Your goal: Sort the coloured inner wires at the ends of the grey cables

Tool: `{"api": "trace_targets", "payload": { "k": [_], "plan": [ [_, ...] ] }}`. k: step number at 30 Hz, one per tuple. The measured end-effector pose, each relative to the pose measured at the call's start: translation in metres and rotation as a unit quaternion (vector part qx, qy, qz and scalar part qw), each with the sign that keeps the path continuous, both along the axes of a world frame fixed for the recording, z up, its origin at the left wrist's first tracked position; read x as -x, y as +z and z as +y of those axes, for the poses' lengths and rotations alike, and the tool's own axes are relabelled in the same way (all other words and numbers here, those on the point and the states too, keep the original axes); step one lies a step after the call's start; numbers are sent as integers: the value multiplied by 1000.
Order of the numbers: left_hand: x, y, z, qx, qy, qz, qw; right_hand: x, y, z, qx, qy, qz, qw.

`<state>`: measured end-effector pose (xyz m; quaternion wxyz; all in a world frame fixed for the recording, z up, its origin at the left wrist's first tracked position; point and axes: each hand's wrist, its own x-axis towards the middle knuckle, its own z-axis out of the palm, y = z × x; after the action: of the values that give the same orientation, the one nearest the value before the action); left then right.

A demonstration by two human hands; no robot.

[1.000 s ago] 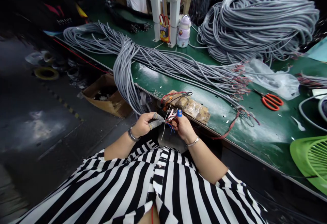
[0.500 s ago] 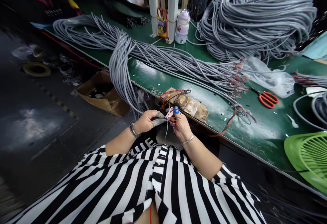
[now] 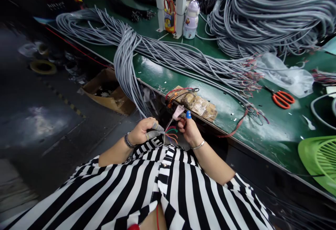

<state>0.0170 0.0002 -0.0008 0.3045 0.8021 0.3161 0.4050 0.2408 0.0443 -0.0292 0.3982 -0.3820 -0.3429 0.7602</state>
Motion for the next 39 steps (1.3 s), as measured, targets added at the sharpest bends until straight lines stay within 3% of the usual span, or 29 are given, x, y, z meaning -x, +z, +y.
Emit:
{"api": "trace_targets", "payload": {
  "k": [3, 8, 12, 15, 17, 19, 21, 23, 26, 28, 30, 31, 32, 36, 39],
  "plan": [
    [6, -4, -12, 14, 16, 13, 1000, -3, 2, -5, 18, -37, 6, 999],
    [12, -13, -22, -14, 58, 44, 997, -5, 9, -16, 5, 11, -13, 1000],
    [10, -17, -24, -60, 72, 66, 993, -6, 13, -23, -13, 9, -18, 1000],
    [8, -16, -25, -73, 84, 93, 989, -8, 13, -27, -58, -19, -65, 996],
    [7, -14, -25, -77, 84, 122, 986, -12, 14, -32, -143, -55, -132, 979],
    [6, -11, -24, -74, 78, 150, 983, -17, 18, -38, -275, -88, -223, 931],
    [5, -9, -23, -69, 74, 168, 981, -21, 28, -43, -422, -95, -301, 850],
    [4, -8, -22, -68, 63, 177, 980, -22, 42, -47, -545, -61, -346, 761],
    [3, -5, -19, -80, 36, 180, 980, -20, 59, -46, -633, 51, -390, 666],
    [4, -4, -17, -87, 23, 178, 980, -17, 62, -43, -631, 129, -420, 640],
    [4, -3, -16, -88, 18, 173, 981, -15, 58, -40, -601, 176, -430, 650],
    [5, -3, -16, -90, 23, 166, 982, -15, 54, -39, -577, 187, -427, 671],
    [5, -3, -16, -96, 31, 154, 983, -15, 50, -39, -544, 190, -417, 703],
    [0, -7, -20, -162, 118, 91, 976, -14, 33, -42, -334, 186, -287, 878],
    [-7, -11, -22, -207, 196, 77, 955, -9, 31, -45, -195, 144, -184, 952]
  ]
}}
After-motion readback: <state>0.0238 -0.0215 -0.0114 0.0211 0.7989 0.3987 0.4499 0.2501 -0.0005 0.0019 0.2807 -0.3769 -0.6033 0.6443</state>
